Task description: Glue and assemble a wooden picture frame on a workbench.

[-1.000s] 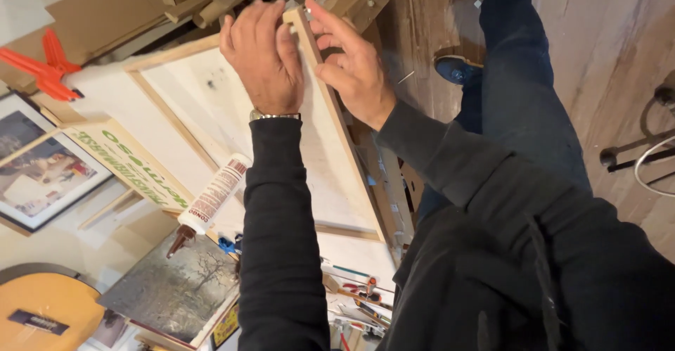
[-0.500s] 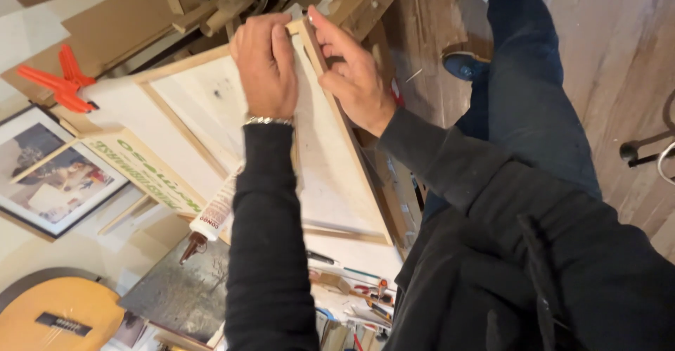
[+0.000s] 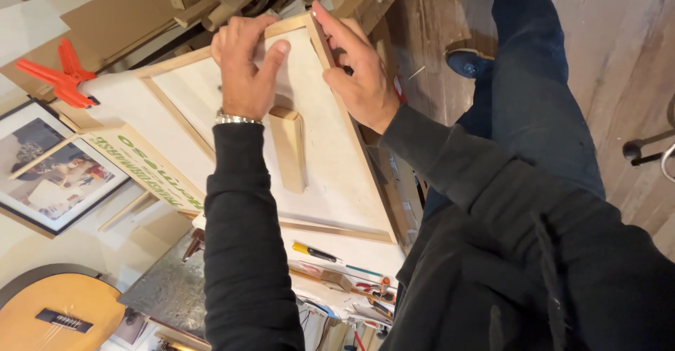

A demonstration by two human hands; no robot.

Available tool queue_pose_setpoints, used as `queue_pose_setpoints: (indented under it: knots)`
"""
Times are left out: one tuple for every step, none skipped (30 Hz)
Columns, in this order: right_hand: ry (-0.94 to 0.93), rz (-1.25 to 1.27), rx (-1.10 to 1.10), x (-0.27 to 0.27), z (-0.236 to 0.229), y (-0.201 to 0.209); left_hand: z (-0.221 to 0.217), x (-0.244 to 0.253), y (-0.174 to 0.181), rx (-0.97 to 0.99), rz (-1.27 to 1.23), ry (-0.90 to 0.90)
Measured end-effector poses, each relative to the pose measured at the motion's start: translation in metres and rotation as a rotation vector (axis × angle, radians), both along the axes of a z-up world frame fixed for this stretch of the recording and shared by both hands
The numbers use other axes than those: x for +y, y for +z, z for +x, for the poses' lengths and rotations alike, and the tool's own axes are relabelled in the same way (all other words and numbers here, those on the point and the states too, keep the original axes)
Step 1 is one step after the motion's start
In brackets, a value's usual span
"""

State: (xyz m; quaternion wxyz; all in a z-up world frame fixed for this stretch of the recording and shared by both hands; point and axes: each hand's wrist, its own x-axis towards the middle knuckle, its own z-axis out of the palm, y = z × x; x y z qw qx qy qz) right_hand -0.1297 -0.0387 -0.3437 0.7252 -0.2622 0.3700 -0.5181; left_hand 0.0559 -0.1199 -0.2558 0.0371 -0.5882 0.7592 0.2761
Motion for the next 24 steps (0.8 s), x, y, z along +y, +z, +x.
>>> queue_pose_setpoints:
  knots:
    - [-0.002, -0.002, -0.001, -0.001, 0.000, 0.000, 0.000, 0.000, 0.000, -0.001, -0.002, -0.002]
    - [0.006, -0.030, 0.072, 0.000, -0.002, 0.001, 0.000, 0.001, 0.000, 0.015, 0.006, 0.021]
    - [0.014, -0.058, 0.145, 0.001, -0.003, 0.001, -0.001, 0.003, -0.001, 0.030, 0.015, 0.044]
    - [0.013, -0.056, 0.149, 0.002, -0.005, 0.001, -0.001, 0.003, -0.002, 0.034, 0.017, 0.043]
    - [0.011, -0.096, 0.216, 0.002, -0.006, 0.002, -0.001, 0.003, -0.004, 0.030, 0.003, 0.041]
    - [0.011, -0.136, 0.276, 0.002, -0.006, 0.003, 0.000, 0.004, -0.002, 0.019, -0.010, 0.042]
    - [0.013, -0.134, 0.274, 0.003, -0.006, 0.004, 0.000, 0.005, -0.002, 0.017, -0.008, 0.043]
    - [0.002, -0.174, 0.311, 0.003, -0.006, 0.006, 0.000, 0.005, -0.002, 0.030, -0.017, 0.036]
    - [-0.010, -0.214, 0.347, 0.003, -0.006, 0.007, 0.000, 0.004, -0.001, 0.043, -0.026, 0.029]
    - [-0.009, -0.215, 0.348, 0.002, -0.006, 0.008, 0.000, 0.004, -0.001, 0.044, -0.027, 0.030]
    - [-0.005, -0.233, 0.395, 0.001, -0.006, 0.009, 0.000, 0.003, -0.002, 0.037, -0.019, 0.032]
    - [0.000, -0.249, 0.441, 0.001, -0.006, 0.010, 0.000, 0.003, -0.002, 0.029, -0.010, 0.034]
    - [0.001, -0.248, 0.442, 0.001, -0.005, 0.010, -0.001, 0.004, -0.002, 0.029, -0.008, 0.035]
    - [0.004, -0.246, 0.469, 0.001, -0.004, 0.011, -0.001, 0.004, -0.002, 0.031, -0.012, 0.032]
    - [0.008, -0.244, 0.496, 0.001, -0.003, 0.012, -0.001, 0.005, -0.002, 0.033, -0.015, 0.029]
    - [0.006, -0.247, 0.498, 0.000, -0.002, 0.009, 0.000, 0.004, -0.003, 0.034, -0.019, 0.028]
    - [0.006, -0.249, 0.527, -0.001, -0.001, 0.006, 0.001, 0.004, -0.004, 0.032, -0.020, 0.031]
    - [0.009, -0.246, 0.556, -0.001, 0.000, 0.003, 0.002, 0.005, -0.005, 0.030, -0.017, 0.035]
    - [0.010, -0.245, 0.556, 0.000, 0.002, -0.005, 0.002, 0.005, -0.006, 0.031, -0.015, 0.035]
    - [0.023, -0.218, 0.568, 0.002, 0.005, -0.013, 0.003, 0.005, -0.006, 0.028, -0.027, 0.026]
    - [0.037, -0.191, 0.580, 0.003, 0.008, -0.021, 0.003, 0.006, -0.006, 0.026, -0.037, 0.017]
    - [0.035, -0.192, 0.581, 0.003, 0.006, -0.024, 0.002, 0.005, -0.005, 0.027, -0.040, 0.016]
    - [0.023, -0.175, 0.557, 0.003, 0.003, -0.028, 0.002, 0.004, -0.005, 0.024, -0.031, 0.029]
    - [0.013, -0.157, 0.530, 0.004, 0.001, -0.030, 0.001, 0.005, -0.004, 0.019, -0.020, 0.043]
